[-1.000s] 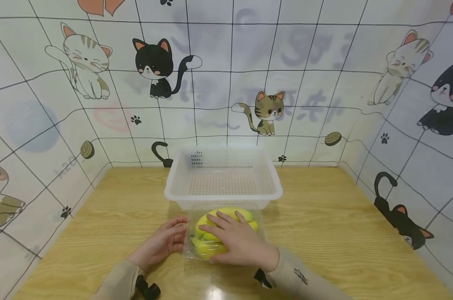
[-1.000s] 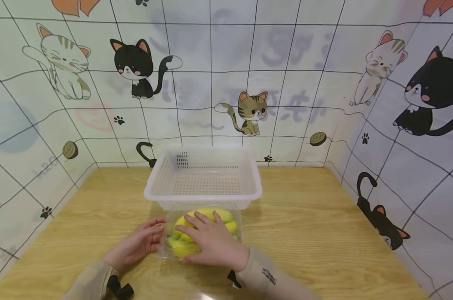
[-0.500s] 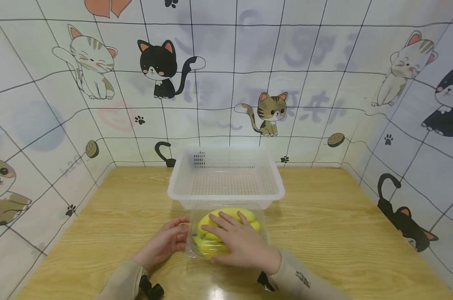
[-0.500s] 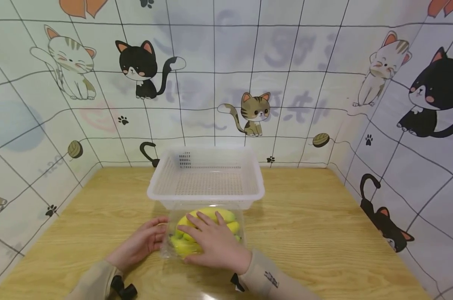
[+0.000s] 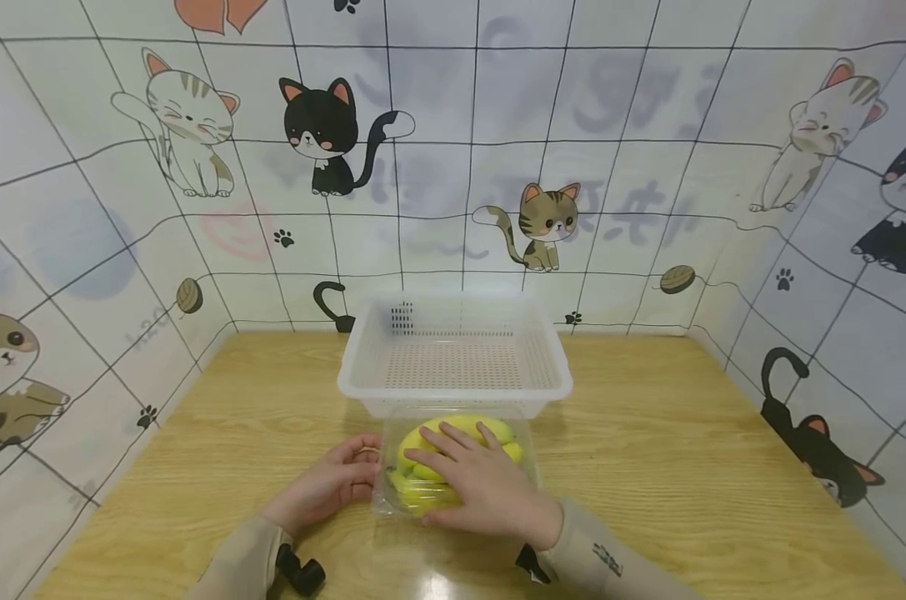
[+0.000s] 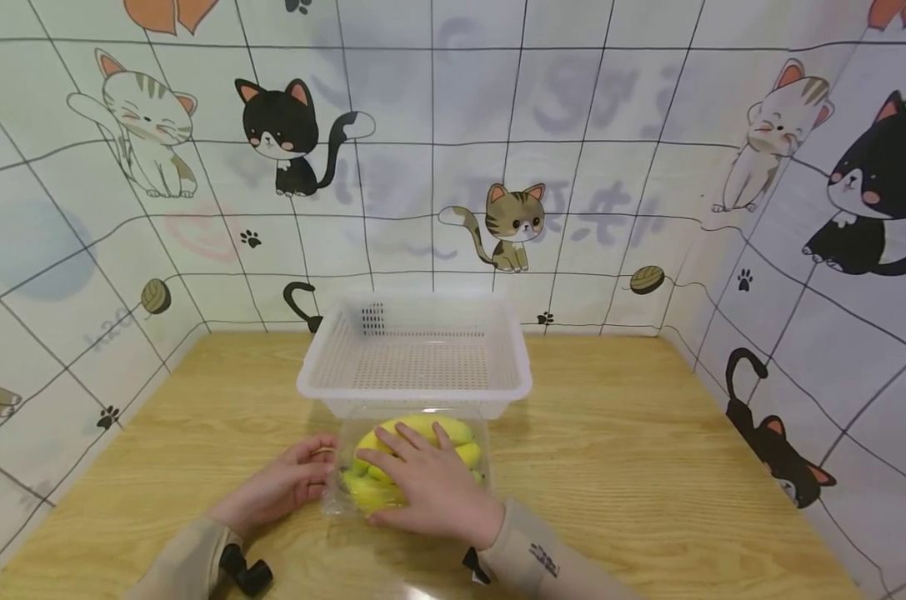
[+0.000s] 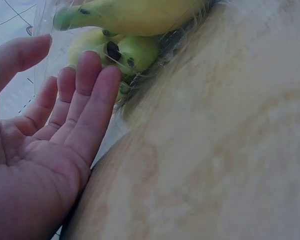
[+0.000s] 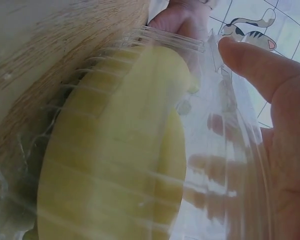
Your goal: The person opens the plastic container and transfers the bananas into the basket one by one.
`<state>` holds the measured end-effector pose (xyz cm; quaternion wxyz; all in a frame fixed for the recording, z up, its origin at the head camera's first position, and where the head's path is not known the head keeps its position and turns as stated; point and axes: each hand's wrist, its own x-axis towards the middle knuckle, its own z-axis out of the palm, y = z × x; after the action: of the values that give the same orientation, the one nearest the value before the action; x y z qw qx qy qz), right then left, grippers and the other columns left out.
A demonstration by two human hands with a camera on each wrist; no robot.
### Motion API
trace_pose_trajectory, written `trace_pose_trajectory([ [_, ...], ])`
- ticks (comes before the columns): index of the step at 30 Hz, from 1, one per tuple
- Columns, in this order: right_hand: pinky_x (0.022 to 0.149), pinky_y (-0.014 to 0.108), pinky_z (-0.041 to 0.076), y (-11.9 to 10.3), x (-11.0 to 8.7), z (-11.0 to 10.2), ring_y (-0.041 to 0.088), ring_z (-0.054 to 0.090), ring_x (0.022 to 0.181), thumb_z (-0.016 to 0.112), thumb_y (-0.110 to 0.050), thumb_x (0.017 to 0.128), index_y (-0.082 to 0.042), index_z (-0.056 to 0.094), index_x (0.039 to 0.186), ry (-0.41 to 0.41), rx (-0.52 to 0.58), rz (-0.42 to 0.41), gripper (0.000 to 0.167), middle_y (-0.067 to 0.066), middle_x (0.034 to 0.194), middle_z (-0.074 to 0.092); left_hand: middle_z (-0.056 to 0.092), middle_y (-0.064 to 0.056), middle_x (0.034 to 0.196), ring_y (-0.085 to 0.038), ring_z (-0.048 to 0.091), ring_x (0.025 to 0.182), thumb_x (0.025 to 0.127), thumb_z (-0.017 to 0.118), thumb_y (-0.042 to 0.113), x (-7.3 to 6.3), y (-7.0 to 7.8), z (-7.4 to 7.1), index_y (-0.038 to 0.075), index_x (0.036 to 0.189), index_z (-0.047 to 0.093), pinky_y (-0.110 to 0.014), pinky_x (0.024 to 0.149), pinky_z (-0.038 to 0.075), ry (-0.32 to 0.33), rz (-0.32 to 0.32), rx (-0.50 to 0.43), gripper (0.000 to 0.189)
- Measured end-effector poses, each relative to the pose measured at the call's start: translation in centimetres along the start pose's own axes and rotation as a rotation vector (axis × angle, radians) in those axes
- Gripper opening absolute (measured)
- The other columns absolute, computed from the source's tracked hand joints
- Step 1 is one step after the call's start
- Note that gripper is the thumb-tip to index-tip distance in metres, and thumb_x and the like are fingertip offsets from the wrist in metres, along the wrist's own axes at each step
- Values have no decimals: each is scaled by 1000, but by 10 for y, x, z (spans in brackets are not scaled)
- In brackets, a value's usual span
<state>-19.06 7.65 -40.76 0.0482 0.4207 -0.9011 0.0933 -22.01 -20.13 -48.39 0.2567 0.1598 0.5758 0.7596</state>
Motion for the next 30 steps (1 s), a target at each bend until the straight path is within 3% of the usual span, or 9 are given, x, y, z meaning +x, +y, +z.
trace_pose_trajectory([
  [10, 104, 65, 23, 1, -1, -1, 25, 28, 141, 59, -64, 85, -35, 34, 149, 33, -16, -3, 75, -1, 154, 32, 56, -1, 95, -11, 58, 86, 98, 52, 5, 0, 4, 1, 8, 99, 55, -29, 79, 52, -27, -9, 106, 5],
  [19, 105, 65, 22, 1, -1, -1, 24, 27, 142, 59, -64, 85, -36, 32, 149, 14, -12, 5, 75, -2, 154, 32, 56, 0, 94, -10, 59, 86, 98, 51, 4, -2, 4, 2, 9, 96, 57, -28, 80, 51, -55, -7, 105, 8],
  [30, 105, 65, 22, -1, 0, -1, 25, 29, 141, 62, -62, 83, -34, 35, 148, 33, -14, -4, 76, -1, 154, 34, 55, 1, 93, -9, 58, 86, 97, 52, 6, -3, 3, 2, 10, 93, 57, -27, 79, 51, -46, -4, 113, 8],
])
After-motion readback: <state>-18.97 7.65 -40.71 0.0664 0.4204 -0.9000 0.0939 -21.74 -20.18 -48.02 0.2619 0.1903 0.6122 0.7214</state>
